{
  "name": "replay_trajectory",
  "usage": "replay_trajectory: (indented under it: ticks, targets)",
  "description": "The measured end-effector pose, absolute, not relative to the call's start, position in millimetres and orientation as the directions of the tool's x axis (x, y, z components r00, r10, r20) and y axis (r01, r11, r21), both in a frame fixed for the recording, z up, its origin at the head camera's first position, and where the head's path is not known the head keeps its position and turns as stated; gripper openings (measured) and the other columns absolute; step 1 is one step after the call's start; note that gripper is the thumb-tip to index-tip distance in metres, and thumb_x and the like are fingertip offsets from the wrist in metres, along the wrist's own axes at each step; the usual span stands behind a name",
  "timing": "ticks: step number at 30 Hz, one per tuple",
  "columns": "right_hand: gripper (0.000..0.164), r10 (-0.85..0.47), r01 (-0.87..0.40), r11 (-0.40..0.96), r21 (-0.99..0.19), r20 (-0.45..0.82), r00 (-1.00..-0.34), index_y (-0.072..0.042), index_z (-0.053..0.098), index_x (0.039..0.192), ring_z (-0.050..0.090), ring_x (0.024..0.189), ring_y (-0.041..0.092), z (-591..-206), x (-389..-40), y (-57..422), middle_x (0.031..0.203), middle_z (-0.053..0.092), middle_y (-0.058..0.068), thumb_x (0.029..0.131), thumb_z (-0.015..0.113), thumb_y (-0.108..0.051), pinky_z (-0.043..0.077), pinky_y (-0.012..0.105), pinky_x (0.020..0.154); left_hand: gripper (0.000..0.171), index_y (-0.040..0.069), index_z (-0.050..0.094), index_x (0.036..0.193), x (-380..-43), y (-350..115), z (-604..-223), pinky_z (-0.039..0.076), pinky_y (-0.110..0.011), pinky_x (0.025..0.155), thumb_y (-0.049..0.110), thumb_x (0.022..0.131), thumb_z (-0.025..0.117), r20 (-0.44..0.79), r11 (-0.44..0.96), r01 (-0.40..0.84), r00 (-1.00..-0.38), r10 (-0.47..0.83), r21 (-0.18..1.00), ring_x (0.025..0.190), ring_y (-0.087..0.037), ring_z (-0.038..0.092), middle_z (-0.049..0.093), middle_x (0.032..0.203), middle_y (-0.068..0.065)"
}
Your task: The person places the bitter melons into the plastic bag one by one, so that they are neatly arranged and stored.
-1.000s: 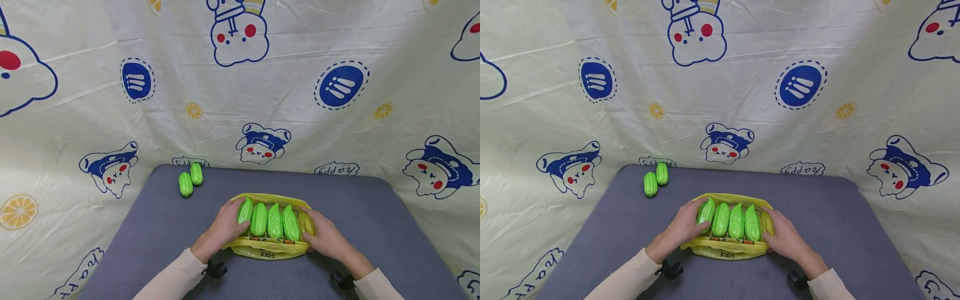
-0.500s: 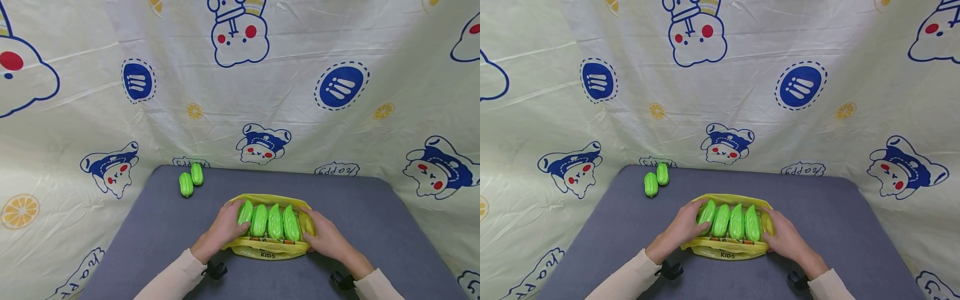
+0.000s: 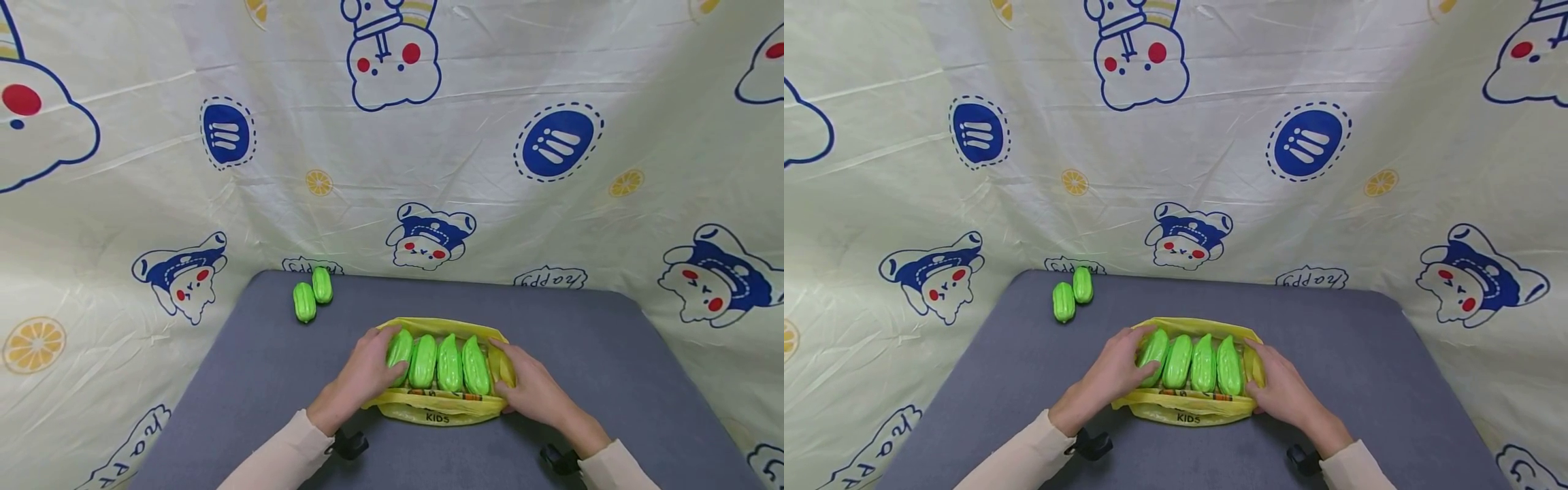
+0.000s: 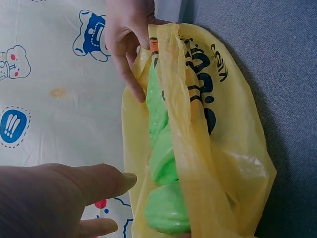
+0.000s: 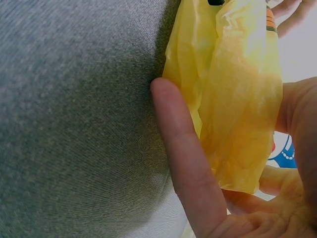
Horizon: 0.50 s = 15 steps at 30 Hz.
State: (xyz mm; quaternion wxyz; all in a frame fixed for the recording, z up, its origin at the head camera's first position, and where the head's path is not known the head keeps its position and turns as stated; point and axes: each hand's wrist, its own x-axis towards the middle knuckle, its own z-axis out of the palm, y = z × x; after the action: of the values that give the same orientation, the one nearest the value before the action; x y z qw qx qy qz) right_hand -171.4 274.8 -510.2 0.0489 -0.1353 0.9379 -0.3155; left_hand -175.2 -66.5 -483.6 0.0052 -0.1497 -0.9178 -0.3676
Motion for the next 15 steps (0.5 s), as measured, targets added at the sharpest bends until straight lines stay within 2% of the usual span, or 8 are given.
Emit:
replay_trajectory:
  ticks: [6, 11, 13, 15]
  targets:
    - [0.082, -0.284, -0.228, 0.767, -0.600, 0.002, -0.959, 0.002, 0.046, 0.174, 0.071, 0.128, 0.044, -509.0, -170.3, 274.6, 0.167, 0.055, 0.037, 0.098, 0.077, -0.002, 0.061, 0.029, 0.070, 0.064, 0.000, 0.065, 0.162, -173.0, -69.4, -478.5, 0.065, -0.058, 0.102, 0.013, 0.103, 0.088, 0.155, 0.698, 0.300, -0.952, 0.265, 0.651, 0.122, -0.041, 0.074, 0.071, 0.144, -0.031]
    - [0.082, -0.283, -0.216, 0.750, -0.625, -0.009, -0.959, 0.002, 0.045, 0.175, 0.076, 0.116, 0.036, -507.4, -169.2, 274.2, 0.167, 0.053, 0.038, 0.098, 0.076, -0.001, 0.062, 0.028, 0.064, 0.062, 0.001, 0.067, 0.160, -173.4, -72.3, -476.0, 0.060, -0.044, 0.084, 0.014, 0.103, 0.088, 0.168, 0.704, 0.305, -0.951, 0.259, 0.641, 0.098, -0.027, 0.068, 0.072, 0.141, -0.029]
    - [0.083, -0.282, -0.202, 0.741, -0.641, -0.023, -0.959, 0.002, 0.043, 0.175, 0.077, 0.110, 0.034, -507.7, -169.3, 274.0, 0.168, 0.052, 0.039, 0.099, 0.075, -0.001, 0.062, 0.029, 0.060, 0.061, 0.001, 0.067, 0.160, -173.3, -73.9, -475.5, 0.059, -0.040, 0.080, 0.013, 0.104, 0.088, 0.172, 0.699, 0.303, -0.952, 0.253, 0.647, 0.095, -0.027, 0.068, 0.072, 0.140, -0.029]
    - [0.083, -0.278, -0.192, 0.741, -0.644, -0.033, -0.960, 0.001, 0.043, 0.176, 0.077, 0.110, 0.033, -508.0, -169.6, 273.7, 0.169, 0.051, 0.038, 0.099, 0.074, 0.000, 0.063, 0.029, 0.060, 0.059, 0.001, 0.067, 0.160, -173.1, -75.5, -475.2, 0.062, -0.039, 0.080, 0.013, 0.105, 0.087, 0.174, 0.691, 0.298, -0.954, 0.245, 0.658, 0.101, -0.031, 0.073, 0.071, 0.143, -0.029]
